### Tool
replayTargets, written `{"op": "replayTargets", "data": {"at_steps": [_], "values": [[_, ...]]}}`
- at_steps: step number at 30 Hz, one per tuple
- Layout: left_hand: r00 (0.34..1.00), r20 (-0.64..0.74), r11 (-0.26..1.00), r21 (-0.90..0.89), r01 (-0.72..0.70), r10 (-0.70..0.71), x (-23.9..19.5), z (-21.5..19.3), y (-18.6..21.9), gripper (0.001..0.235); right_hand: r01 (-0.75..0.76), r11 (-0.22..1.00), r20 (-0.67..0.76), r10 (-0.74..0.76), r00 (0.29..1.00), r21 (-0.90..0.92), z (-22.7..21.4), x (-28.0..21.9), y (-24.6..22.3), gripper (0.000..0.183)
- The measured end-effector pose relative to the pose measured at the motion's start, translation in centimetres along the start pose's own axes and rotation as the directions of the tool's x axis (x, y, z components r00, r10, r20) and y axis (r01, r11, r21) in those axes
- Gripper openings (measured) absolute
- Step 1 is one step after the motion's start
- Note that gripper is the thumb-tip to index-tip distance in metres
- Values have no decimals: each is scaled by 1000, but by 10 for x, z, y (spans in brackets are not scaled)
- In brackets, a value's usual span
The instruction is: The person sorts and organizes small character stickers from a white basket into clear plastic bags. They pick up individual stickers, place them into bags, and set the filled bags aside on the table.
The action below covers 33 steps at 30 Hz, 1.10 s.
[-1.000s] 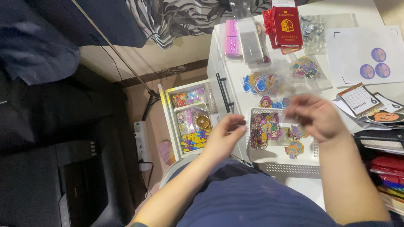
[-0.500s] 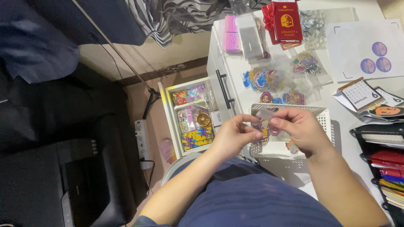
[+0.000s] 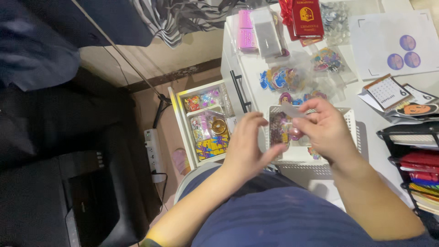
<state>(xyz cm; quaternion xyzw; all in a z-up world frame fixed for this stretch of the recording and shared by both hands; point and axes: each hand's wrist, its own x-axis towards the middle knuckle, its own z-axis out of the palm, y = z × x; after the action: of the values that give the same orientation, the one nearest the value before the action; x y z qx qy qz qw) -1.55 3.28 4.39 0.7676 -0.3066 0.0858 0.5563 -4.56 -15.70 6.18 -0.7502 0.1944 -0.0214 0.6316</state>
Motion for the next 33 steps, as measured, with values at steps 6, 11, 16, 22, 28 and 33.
{"op": "replayTargets", "data": {"at_steps": [6, 11, 16, 22, 28, 33], "values": [[896, 288, 923, -81, 375, -339, 3, 8, 3, 24, 75, 989, 247, -105, 963, 129, 11, -3, -15, 39], [839, 495, 967, 10, 253, -224, -17, 11, -29, 13, 137, 985, 145, -121, 982, -104, -35, 28, 27, 31], [635, 770, 979, 166, -119, -53, -34, 31, -27, 12, 148, 756, 189, -33, 981, -638, -47, 51, 70, 23], [667, 743, 921, 298, -250, -59, -43, 38, -60, 14, 293, 245, 332, 140, 933, -924, -50, 42, 90, 28], [757, 652, 920, 324, -220, -49, -33, 23, -70, 9, 135, 212, 222, 470, 854, -968, -55, 4, 82, 32], [784, 620, 998, 40, -54, 18, -42, 41, -98, 6, 182, 254, 286, 471, 834, -950, -54, 1, 81, 33]]}}
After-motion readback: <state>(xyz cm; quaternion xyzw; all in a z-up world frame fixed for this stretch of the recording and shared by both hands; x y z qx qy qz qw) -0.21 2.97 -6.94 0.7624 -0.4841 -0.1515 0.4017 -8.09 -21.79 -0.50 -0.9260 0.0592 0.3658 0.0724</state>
